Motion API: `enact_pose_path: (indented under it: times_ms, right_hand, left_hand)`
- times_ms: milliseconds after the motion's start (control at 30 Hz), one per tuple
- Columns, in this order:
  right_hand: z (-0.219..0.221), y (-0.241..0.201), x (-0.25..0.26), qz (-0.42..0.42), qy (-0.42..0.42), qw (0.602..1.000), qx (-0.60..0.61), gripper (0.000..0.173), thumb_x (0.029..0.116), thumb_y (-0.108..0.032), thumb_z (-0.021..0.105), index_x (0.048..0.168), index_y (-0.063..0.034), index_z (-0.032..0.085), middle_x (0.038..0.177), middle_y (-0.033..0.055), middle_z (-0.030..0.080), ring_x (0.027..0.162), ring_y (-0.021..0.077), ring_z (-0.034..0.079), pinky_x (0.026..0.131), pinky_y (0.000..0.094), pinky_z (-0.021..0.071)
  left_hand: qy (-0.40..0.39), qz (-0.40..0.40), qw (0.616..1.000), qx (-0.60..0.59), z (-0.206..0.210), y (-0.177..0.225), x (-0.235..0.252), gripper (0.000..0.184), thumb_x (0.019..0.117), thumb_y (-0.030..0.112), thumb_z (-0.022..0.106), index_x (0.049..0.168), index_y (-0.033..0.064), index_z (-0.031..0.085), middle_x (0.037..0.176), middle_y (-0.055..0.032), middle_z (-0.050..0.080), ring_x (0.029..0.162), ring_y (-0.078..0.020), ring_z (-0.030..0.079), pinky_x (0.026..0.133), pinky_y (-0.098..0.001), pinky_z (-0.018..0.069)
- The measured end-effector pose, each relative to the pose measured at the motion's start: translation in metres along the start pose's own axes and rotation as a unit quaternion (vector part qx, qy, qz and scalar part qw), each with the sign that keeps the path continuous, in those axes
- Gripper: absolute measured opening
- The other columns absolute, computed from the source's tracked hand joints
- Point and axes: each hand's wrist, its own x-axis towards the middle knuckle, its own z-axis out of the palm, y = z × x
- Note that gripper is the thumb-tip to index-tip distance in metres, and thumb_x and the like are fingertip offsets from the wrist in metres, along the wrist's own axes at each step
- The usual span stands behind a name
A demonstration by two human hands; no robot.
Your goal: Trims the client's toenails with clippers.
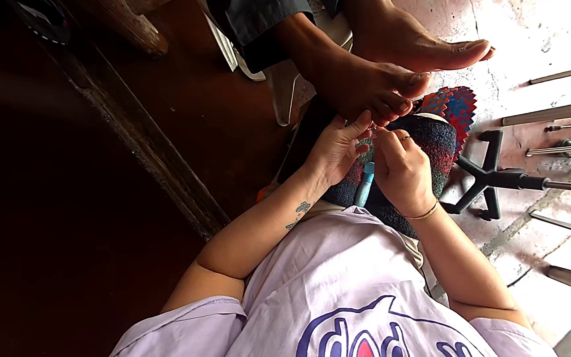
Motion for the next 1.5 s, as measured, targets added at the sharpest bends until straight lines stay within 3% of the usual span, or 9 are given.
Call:
enact_pose_path:
  times_ms: [400,500,567,700,867,967,1033,1200,1500]
  right_hand:
    - [-0.027,0.040,-0.005,0.029,-0.097,0.969,0.227,0.024,0.1064,-0.016,0.046,0.106,-0.0013,0.065,0.094,0.0054,0.066,0.099,0.0163,0.060,0.099,0.0415,0.0423]
    - [-0.033,0.038,-0.007,0.117,-0.101,0.949,0.275,0.014,0.0998,-0.013,0.065,0.110,-0.0042,0.069,0.083,-0.0017,0.070,0.071,0.0002,0.064,0.069,0.0180,0.0554]
    - [-0.038,0.033,-0.004,0.173,-0.091,0.920,0.338,0.012,0.0953,-0.009,0.070,0.106,-0.0054,0.072,0.071,-0.0037,0.064,0.053,-0.0017,0.054,0.048,0.0124,0.0461]
    - [-0.048,0.035,0.005,0.185,-0.138,0.852,0.469,0.012,0.0961,-0.005,0.064,0.107,-0.0095,0.066,0.087,-0.0039,0.065,0.070,0.0017,0.061,0.063,0.0156,0.0542]
    - [-0.046,0.035,0.011,0.250,-0.229,0.738,0.584,0.008,0.1041,-0.009,0.054,0.103,-0.0101,0.062,0.082,0.0027,0.074,0.047,-0.0042,0.049,0.039,0.0091,0.0332]
    - [-0.045,0.032,0.013,0.342,-0.241,0.676,0.606,0.014,0.1056,-0.010,0.049,0.103,-0.0090,0.062,0.069,0.0025,0.065,0.049,0.0058,0.060,0.051,0.0233,0.0583]
    - [-0.046,0.029,0.013,0.338,-0.239,0.708,0.572,0.017,0.1051,-0.007,0.044,0.112,-0.0077,0.060,0.072,0.0036,0.064,0.047,0.0081,0.058,0.048,0.0256,0.0584]
    - [-0.045,0.020,0.015,0.142,-0.121,0.938,0.292,0.014,0.0975,-0.009,0.067,0.110,-0.0051,0.072,0.081,-0.0024,0.070,0.058,-0.0033,0.057,0.050,0.0115,0.0461]
    - [-0.037,0.015,0.023,0.064,-0.075,0.984,0.147,0.011,0.0969,-0.016,0.070,0.100,-0.0079,0.077,0.081,0.0032,0.073,0.068,0.0049,0.064,0.062,0.0225,0.0517]
  left_hand:
    - [-0.044,-0.013,0.999,0.013,-0.012,0.007,-0.006,0.015,0.1061,0.013,0.049,0.119,0.0138,0.056,0.099,-0.0032,0.067,0.088,-0.0120,0.066,0.076,-0.0272,0.0566]
    - [-0.053,-0.016,0.998,-0.004,-0.015,0.009,-0.006,0.014,0.1055,0.010,0.047,0.111,0.0101,0.060,0.098,-0.0050,0.069,0.090,-0.0141,0.069,0.080,-0.0292,0.0585]
    - [-0.061,-0.016,0.998,-0.004,-0.016,0.009,-0.006,0.015,0.1055,0.009,0.046,0.110,0.0108,0.060,0.095,-0.0045,0.068,0.087,-0.0134,0.069,0.079,-0.0285,0.0585]
    - [-0.074,-0.013,0.997,0.013,-0.019,0.005,-0.004,0.013,0.1067,0.013,0.048,0.116,0.0149,0.056,0.097,-0.0017,0.065,0.087,-0.0119,0.065,0.076,-0.0280,0.0570]
    - [-0.086,-0.003,0.996,0.010,-0.020,0.003,-0.003,0.013,0.1070,0.012,0.047,0.117,0.0166,0.054,0.096,-0.0008,0.064,0.086,-0.0111,0.064,0.075,-0.0263,0.0564]
    - [-0.087,-0.006,0.996,0.008,-0.019,0.003,-0.003,0.011,0.1074,0.013,0.046,0.116,0.0168,0.053,0.096,-0.0005,0.063,0.087,-0.0112,0.064,0.076,-0.0272,0.0559]
    - [-0.086,-0.003,0.996,0.006,-0.019,0.002,-0.002,0.011,0.1073,0.013,0.047,0.115,0.0164,0.054,0.095,-0.0008,0.062,0.086,-0.0116,0.063,0.076,-0.0277,0.0559]
    - [-0.067,0.001,0.998,0.020,-0.018,0.002,-0.003,0.013,0.1070,0.015,0.048,0.119,0.0168,0.054,0.096,0.0000,0.064,0.086,-0.0113,0.064,0.075,-0.0279,0.0560]
    - [-0.066,0.000,0.998,0.008,-0.018,0.000,-0.002,0.013,0.1064,0.014,0.050,0.119,0.0170,0.054,0.098,-0.0004,0.064,0.087,-0.0112,0.064,0.075,-0.0279,0.0562]
